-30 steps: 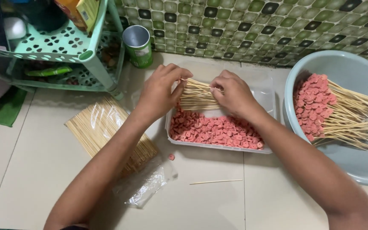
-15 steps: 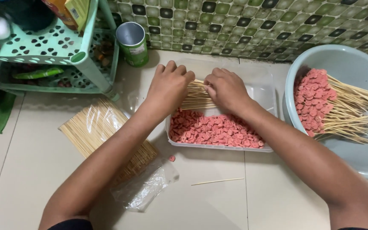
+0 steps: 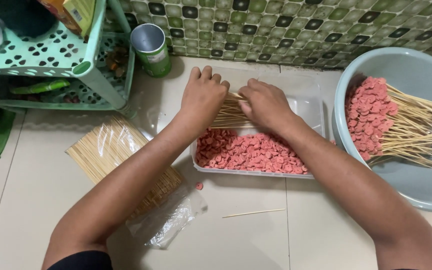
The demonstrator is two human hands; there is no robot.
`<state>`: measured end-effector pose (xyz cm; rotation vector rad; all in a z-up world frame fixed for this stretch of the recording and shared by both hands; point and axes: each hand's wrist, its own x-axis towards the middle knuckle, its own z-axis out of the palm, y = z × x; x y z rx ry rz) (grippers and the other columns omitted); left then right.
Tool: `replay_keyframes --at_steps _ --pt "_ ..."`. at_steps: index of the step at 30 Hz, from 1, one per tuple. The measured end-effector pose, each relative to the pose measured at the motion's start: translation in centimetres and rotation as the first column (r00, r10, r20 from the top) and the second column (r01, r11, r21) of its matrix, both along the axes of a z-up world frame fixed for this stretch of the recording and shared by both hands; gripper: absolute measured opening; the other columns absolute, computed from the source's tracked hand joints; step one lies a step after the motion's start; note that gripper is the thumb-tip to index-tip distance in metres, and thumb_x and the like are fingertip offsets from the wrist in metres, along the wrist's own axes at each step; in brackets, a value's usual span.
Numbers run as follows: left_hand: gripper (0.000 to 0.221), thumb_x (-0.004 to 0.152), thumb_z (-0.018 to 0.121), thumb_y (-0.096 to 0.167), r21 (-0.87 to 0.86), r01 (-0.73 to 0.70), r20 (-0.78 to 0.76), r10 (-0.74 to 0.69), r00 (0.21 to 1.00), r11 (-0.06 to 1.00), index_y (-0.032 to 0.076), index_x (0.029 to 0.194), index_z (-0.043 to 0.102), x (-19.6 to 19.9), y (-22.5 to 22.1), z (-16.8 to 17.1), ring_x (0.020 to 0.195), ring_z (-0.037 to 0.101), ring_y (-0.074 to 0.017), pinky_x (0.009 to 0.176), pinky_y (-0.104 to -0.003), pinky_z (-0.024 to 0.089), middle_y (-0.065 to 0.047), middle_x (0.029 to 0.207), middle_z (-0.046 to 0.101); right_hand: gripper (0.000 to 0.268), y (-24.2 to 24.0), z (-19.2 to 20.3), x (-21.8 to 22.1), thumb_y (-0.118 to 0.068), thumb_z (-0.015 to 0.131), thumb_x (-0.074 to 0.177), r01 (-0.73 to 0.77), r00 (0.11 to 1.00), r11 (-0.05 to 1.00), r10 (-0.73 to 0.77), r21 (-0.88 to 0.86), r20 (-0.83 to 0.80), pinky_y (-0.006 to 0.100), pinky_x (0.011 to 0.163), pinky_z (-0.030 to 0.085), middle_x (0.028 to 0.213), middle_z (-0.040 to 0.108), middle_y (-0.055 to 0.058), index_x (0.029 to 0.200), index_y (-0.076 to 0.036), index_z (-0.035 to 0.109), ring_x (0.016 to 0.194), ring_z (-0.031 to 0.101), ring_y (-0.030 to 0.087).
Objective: Skewering small pink food pieces onto wooden sticks and placing the finished skewers into a large bowl.
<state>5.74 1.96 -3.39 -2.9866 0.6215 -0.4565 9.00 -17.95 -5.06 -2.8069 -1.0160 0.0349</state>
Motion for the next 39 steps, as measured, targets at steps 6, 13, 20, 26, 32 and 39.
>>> replay_keyframes --at_steps 6,13,20,26,32,39 --pt "0.032 0.071 0.086 0.000 0.042 0.002 -0.028 -0.001 1.000 0.999 0.012 0.100 0.081 0.4 -0.4 -0.5 0.091 0.058 -0.0262 0.080 -0.042 0.036 -0.010 0.089 0.075 0.018 -0.2 -0.5 0.5 -0.028 0.064 0.097 -0.017 0.993 0.999 0.022 -0.050 0.119 0.044 0.079 0.054 0.090 0.059 0.006 0.103 -0.013 0.071 0.091 0.068 0.030" --pt "0.034 0.069 0.089 0.001 0.039 0.002 0.005 -0.002 1.000 0.999 0.013 0.099 0.081 1.2 -0.3 -1.2 0.091 0.056 -0.0251 0.079 -0.041 0.036 -0.009 0.089 0.075 0.018 -0.3 -1.1 0.8 -0.025 0.063 0.097 -0.013 0.984 0.998 0.024 -0.064 0.175 0.043 0.075 0.055 0.085 0.059 0.007 0.097 -0.011 0.074 0.084 0.069 0.030" --pt "0.034 0.073 0.087 0.001 0.003 0.001 0.011 -0.001 1.000 1.000 0.012 0.105 0.080 1.0 -0.2 -0.6 0.096 0.052 -0.0249 0.078 -0.039 0.037 -0.009 0.095 0.072 0.018 -0.7 -1.3 1.0 -0.025 0.064 0.096 -0.007 0.983 1.000 0.005 0.005 0.182 0.043 0.071 0.053 0.081 0.058 0.006 0.089 -0.012 0.074 0.080 0.067 0.031" --pt "0.028 0.078 0.084 0.004 0.008 0.002 0.005 -0.002 1.000 1.000 0.015 0.104 0.080 -0.1 -0.3 0.4 0.099 0.046 -0.0240 0.078 -0.039 0.037 -0.006 0.096 0.067 0.015 -1.0 -0.4 0.5 -0.022 0.067 0.094 -0.004 0.988 0.995 -0.012 0.104 0.155 0.043 0.073 0.051 0.079 0.056 0.007 0.087 -0.011 0.075 0.080 0.063 0.031" --pt "0.016 0.081 0.082 0.008 0.002 0.038 0.071 -0.038 0.997 0.999 0.015 0.095 0.082 0.0 0.0 -0.1 0.097 0.048 -0.0237 0.080 -0.039 0.037 -0.005 0.090 0.068 0.012 -1.4 0.6 0.1 -0.024 0.071 0.092 -0.007 0.984 0.994 -0.012 0.107 0.178 0.041 0.082 0.048 0.091 0.060 0.006 0.093 -0.015 0.078 0.092 0.058 0.028" --pt "0.010 0.083 0.079 0.007 0.004 0.038 0.080 -0.038 0.996 0.999 0.017 0.085 0.082 0.2 0.1 -0.7 0.091 0.058 -0.0231 0.089 -0.043 0.037 -0.004 0.078 0.075 0.018 -1.2 1.3 -0.5 -0.022 0.065 0.096 0.025 1.000 0.998 -0.024 0.052 -0.012 0.047 0.089 0.049 0.096 0.073 0.010 0.110 -0.014 0.073 0.098 0.068 0.033"
